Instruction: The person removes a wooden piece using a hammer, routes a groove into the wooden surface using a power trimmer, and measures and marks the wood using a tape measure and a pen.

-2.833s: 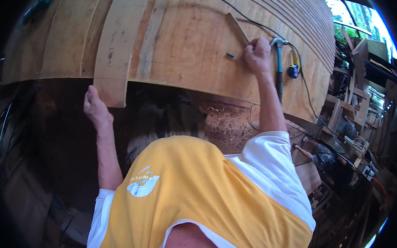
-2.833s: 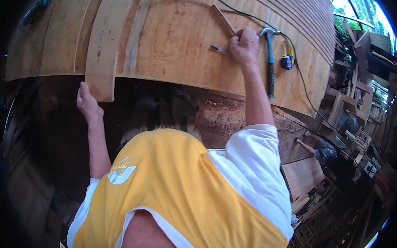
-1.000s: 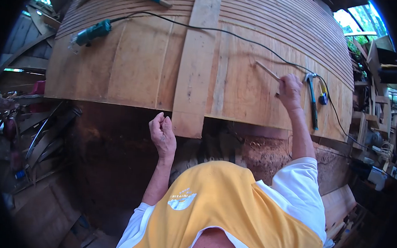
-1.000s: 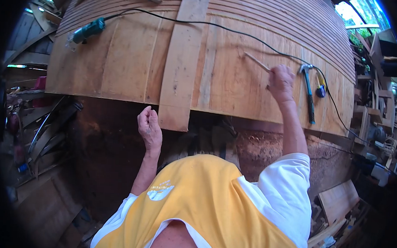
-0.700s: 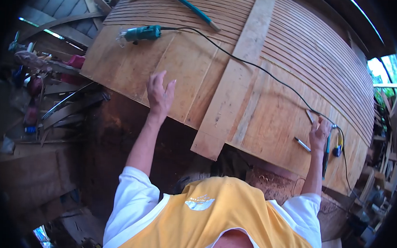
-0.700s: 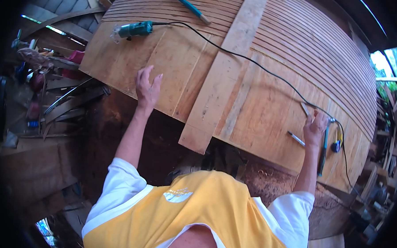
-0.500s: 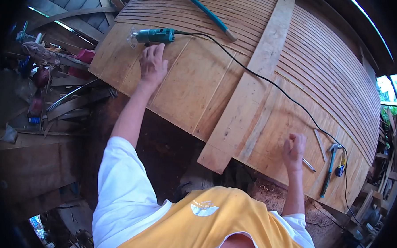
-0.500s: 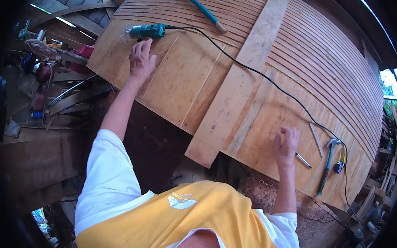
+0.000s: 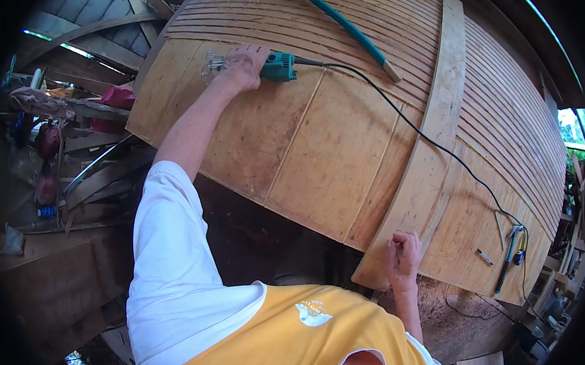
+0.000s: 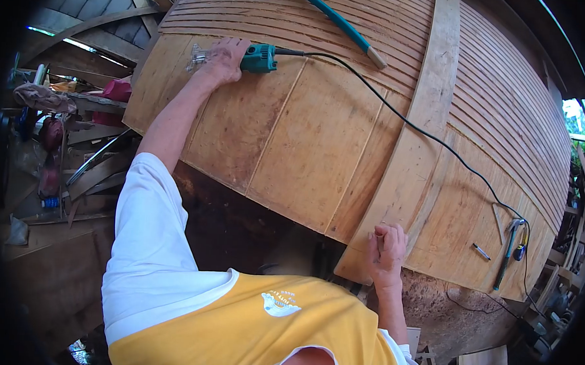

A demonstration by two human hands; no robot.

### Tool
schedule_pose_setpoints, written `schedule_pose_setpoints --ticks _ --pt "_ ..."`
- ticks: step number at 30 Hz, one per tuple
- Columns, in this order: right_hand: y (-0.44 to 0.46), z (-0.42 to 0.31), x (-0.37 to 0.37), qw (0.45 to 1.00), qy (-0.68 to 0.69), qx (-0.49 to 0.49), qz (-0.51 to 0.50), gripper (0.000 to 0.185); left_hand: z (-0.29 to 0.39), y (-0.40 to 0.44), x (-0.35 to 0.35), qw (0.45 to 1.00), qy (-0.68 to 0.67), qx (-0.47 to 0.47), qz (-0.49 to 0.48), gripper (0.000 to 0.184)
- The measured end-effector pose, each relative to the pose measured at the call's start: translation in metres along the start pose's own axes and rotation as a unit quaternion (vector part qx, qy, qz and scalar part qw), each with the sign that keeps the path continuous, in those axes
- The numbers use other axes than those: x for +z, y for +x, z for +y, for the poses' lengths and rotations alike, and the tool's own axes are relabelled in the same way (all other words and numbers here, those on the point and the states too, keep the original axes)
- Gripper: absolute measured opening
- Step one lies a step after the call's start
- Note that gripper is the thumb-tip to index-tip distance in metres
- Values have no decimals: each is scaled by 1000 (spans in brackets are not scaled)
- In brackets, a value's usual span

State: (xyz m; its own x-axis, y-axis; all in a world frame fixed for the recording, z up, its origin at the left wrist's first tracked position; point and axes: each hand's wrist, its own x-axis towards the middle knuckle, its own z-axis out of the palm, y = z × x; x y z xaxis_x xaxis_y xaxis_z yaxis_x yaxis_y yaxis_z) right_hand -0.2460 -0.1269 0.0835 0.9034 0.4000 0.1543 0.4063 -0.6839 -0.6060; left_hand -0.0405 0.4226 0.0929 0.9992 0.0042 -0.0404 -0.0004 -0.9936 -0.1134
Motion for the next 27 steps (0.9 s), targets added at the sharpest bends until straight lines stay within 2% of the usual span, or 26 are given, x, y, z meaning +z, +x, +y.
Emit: schedule_pose_setpoints --ticks 3,6,10,12,14,15,17,18,20,21,22,25,26,27 --pt "22 -22 2 999 42 23 15 28 2 -10 3 994 19 59 89 55" --pt "40 -34 16 990 137 14 -3 31 43 -40 -31 982 -17 64 176 56" --pt "67 -73 32 981 183 -66 -11 39 112 -86 -80 922 -71 159 346 67" --pt "73 -84 29 975 204 -84 17 46 151 -110 -109 891 -78 195 402 64" --pt "74 -84 16 978 165 -117 41 57 188 -129 -127 863 -96 227 441 57" --pt "61 -74 12 963 264 -41 -27 62 206 -137 -134 847 -106 244 460 53" --pt "36 -54 4 878 441 150 -112 75 244 -151 -145 829 -148 269 468 49" --pt "37 -52 -12 832 509 177 -131 77 263 -155 -150 817 -171 284 471 46" --pt "22 -28 -31 951 307 28 -32 94 303 -160 -156 804 -216 308 461 44" --pt "14 -16 -40 981 190 -24 39 103 323 -163 -159 798 -237 320 452 43" --pt "11 -17 -61 975 194 -63 90 108 343 -161 -160 781 -242 336 467 42" --pt "-20 4 -109 964 176 -79 181 122 405 -164 -169 776 -324 388 378 40" --pt "-24 9 -126 959 172 -75 213 122 424 -165 -177 763 -394 403 316 53" --pt "-30 16 -139 953 167 -70 242 122 444 -164 -180 738 -459 419 263 57"
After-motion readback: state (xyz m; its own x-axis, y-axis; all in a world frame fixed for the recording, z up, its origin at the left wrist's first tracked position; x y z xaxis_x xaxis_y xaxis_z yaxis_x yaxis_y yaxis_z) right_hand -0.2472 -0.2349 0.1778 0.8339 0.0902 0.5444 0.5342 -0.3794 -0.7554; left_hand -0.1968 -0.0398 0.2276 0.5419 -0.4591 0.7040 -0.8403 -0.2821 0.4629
